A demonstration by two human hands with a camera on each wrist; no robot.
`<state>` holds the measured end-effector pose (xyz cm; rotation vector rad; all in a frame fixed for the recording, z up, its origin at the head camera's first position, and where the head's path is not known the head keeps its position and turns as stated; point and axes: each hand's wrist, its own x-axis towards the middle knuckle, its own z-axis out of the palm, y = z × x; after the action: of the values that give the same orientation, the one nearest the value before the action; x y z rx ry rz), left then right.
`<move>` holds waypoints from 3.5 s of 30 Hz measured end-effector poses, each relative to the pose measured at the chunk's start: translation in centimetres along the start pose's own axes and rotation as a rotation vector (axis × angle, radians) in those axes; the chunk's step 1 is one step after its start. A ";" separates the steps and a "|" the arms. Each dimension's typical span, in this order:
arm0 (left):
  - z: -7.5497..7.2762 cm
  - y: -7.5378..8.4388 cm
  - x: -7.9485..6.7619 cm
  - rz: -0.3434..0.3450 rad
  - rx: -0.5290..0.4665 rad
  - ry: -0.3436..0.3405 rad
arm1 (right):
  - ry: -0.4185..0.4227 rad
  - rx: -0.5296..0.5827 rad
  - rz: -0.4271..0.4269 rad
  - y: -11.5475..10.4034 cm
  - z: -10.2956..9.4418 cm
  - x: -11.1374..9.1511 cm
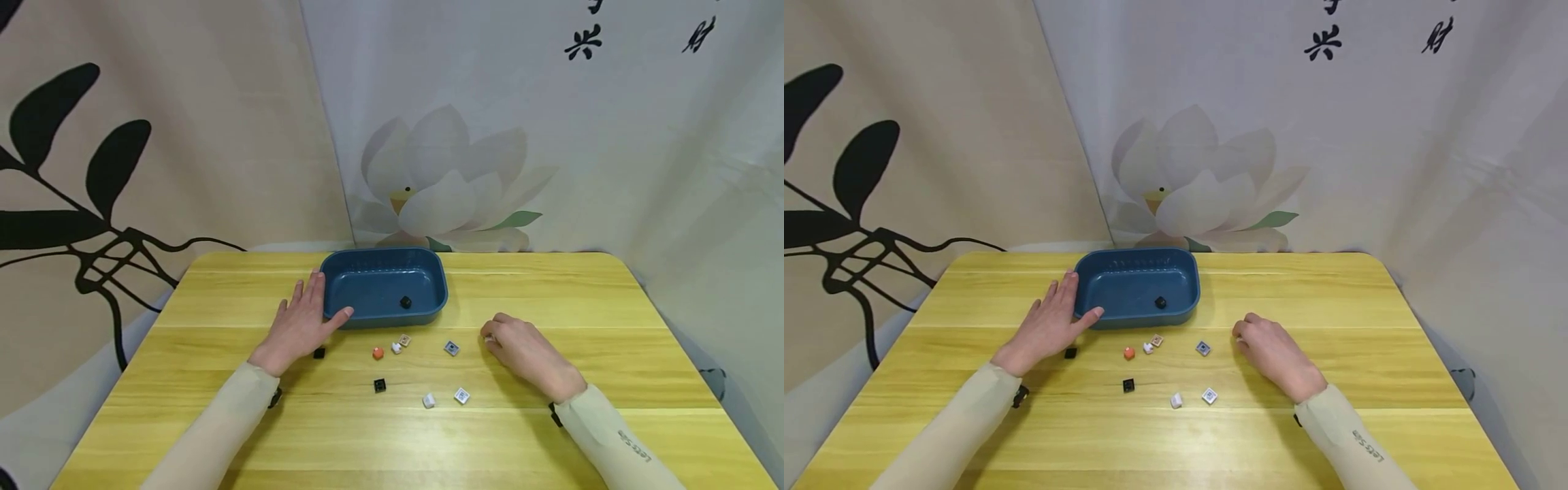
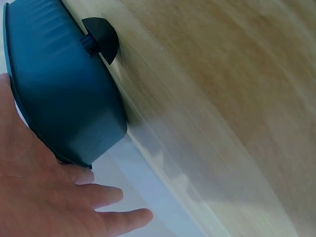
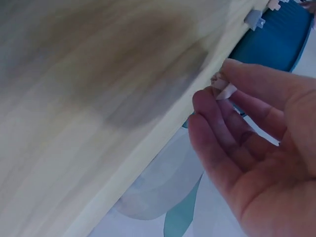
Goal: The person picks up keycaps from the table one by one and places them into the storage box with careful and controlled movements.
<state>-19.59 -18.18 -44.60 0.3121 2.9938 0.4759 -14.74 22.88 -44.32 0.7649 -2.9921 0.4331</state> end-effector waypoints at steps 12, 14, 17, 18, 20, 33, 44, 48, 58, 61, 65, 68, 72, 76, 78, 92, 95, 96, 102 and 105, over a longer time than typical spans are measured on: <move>0.0 0.1 -0.1 -0.005 0.001 0.000 | 0.164 0.052 -0.004 -1.2 -0.3 1.3; 0.0 0.1 -0.1 -0.008 -0.001 0.001 | 0.185 0.068 -0.007 -1.5 -0.5 1.6; 0.0 0.1 -0.1 -0.009 -0.003 0.006 | 0.209 0.085 -0.018 -2.0 -0.7 2.1; 0.0 0.1 0.0 -0.010 -0.004 0.007 | 0.216 0.086 -0.022 -2.1 -0.8 2.3; 0.0 0.1 0.0 -0.009 -0.002 0.009 | 0.232 0.087 -0.027 -2.5 -0.9 2.6; 0.2 0.0 0.1 -0.007 -0.009 0.013 | 0.333 0.124 -0.068 -4.6 -2.3 5.1; 0.0 0.2 -0.1 -0.004 -0.009 0.017 | 0.320 0.157 -0.046 -6.0 -2.4 7.0; 0.0 0.2 -0.1 -0.004 -0.006 0.016 | 0.306 0.156 -0.035 -6.3 -2.4 7.4; -0.1 0.5 -0.1 -0.003 -0.009 0.011 | 0.282 0.154 -0.043 -6.3 -1.7 8.6; 0.1 0.5 0.0 -0.003 -0.008 0.010 | 0.274 0.149 -0.045 -6.3 -1.5 9.0; 0.3 0.5 0.1 -0.003 -0.011 0.011 | 0.254 0.132 -0.043 -6.5 -1.2 9.7; 0.3 0.5 0.2 -0.005 -0.010 0.012 | 0.228 0.118 -0.036 -6.7 -0.9 10.2; 0.2 0.5 0.1 -0.009 -0.011 0.011 | 0.195 0.081 -0.037 -6.8 -0.5 10.9; 0.1 0.3 -0.1 -0.014 -0.012 0.009 | 0.163 0.001 -0.053 -7.1 -0.1 11.7; 0.0 0.2 -0.1 -0.016 -0.013 0.007 | 0.143 -0.032 -0.059 -7.2 0.0 12.1; 0.0 0.4 -0.1 -0.016 -0.015 0.009 | 0.035 -0.090 -0.081 -6.8 0.8 13.6; 0.0 0.5 -0.1 -0.014 -0.019 0.010 | 0.036 -0.094 -0.088 -6.7 0.7 13.6; 0.0 0.5 -0.1 -0.014 -0.019 0.009 | 0.042 -0.095 -0.088 -6.7 0.7 13.5; 0.1 0.3 -0.2 -0.016 -0.017 0.010 | 0.135 -0.077 -0.097 -7.1 0.1 12.1; 0.0 0.2 -0.2 -0.012 -0.022 0.017 | 0.200 -0.042 -0.105 -7.4 -0.5 11.0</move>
<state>-19.36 -17.98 -44.54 0.2896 3.0032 0.5128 -20.95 11.63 -40.90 0.8174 -2.7531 0.4147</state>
